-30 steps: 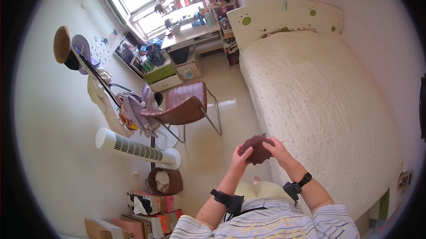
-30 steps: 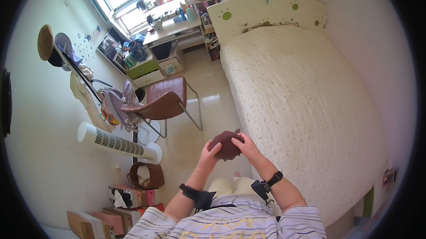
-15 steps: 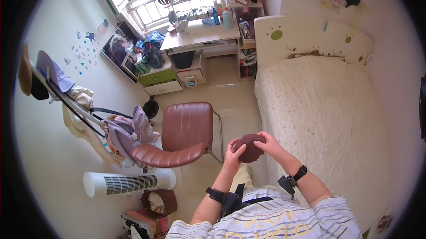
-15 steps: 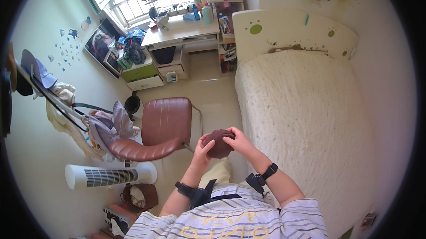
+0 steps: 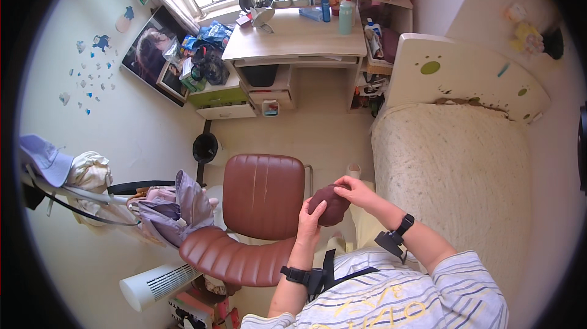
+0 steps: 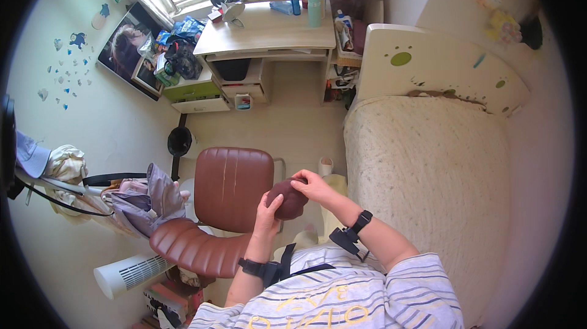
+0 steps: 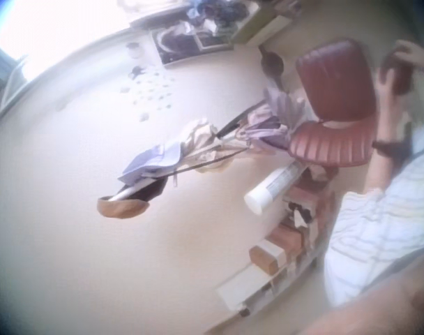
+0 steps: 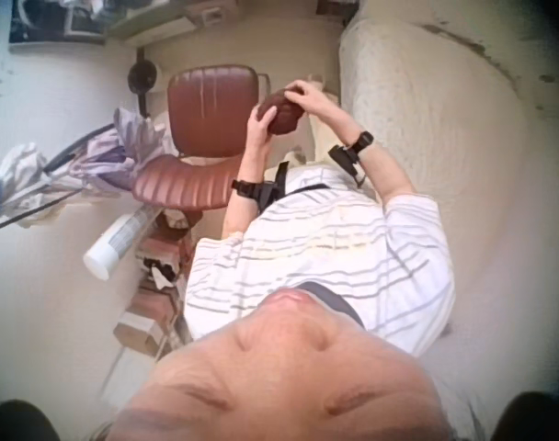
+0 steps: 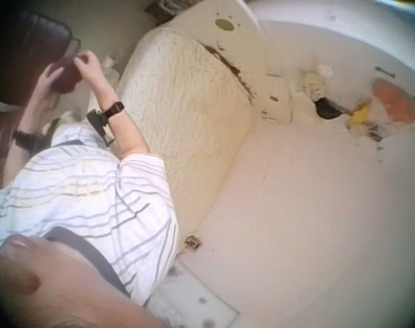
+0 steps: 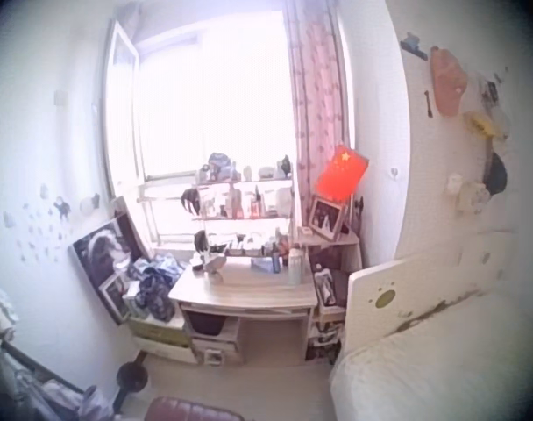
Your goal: The person organizes a desk by moving a basket of supplies, picking up a framed photo and wiping the surface underneath with a cloth, and then wiping other areas of the desk.
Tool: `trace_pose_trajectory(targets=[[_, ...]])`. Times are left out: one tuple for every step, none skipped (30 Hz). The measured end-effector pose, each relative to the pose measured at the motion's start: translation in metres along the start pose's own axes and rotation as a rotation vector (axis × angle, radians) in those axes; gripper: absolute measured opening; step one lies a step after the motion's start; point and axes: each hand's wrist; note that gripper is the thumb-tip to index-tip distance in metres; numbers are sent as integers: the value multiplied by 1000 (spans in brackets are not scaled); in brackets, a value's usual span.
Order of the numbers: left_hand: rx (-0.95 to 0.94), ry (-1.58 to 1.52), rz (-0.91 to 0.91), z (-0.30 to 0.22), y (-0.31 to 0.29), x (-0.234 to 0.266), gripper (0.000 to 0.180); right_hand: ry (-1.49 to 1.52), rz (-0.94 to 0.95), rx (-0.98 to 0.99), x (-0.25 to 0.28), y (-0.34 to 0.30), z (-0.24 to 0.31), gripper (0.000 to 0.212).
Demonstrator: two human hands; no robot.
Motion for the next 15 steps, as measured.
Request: trace_pose_trajectory(targets=[[2, -1, -13, -6, 15, -4, 45, -13, 26, 41, 4, 20, 4, 26], [-8, 1, -14, -13, 32, -9, 45, -27, 28, 66, 10, 40, 7, 25], [-25, 3, -15, -23, 51, -17, 45, -24, 42, 65, 19, 62, 15, 25], [-51, 24, -25, -29, 76, -24, 45, -46, 47, 82, 29, 84, 22, 25], [-52, 29, -34, -34, 98, -34, 45, -65, 49, 99, 41, 105, 30, 25], [-50, 8, -46, -38, 121, -44, 45, -64, 49, 98, 54, 126, 39, 25], [-47, -12, -59, -44, 139, -57, 45, -55, 58, 91, 68, 143, 53, 25], [-50, -15, -58, -49, 162, -71, 45, -52, 53, 98, 84, 162, 68, 25], [-39, -8, -71, -55, 181, -84, 45, -45, 46, 100, 97, 176, 82, 25], [-59, 9, -46, -63, 205, -98, 45, -65, 20, 115, 112, 192, 96, 25], [-78, 26, -21, -72, 229, -111, 45, -85, -7, 129, 127, 206, 110, 25], [-70, 28, -30, -82, 254, -126, 45, -60, -36, 93, 142, 219, 127, 25], [-80, 50, 0, -92, 270, -142, 45, -62, -71, 100, 158, 233, 135, 24], [-90, 72, 31, -101, 287, -157, 45, -53, -83, 140, 173, 249, 140, 24], [-81, 88, 44, -109, 305, -170, 45, -46, -98, 185, 188, 264, 145, 25]])
Point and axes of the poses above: each hand's wrist, its own y-axis towards the middle knuckle, its own x-axis out of the back of the hand, z = x × y, and after that the axes turned 1 degree about -x, right-handed
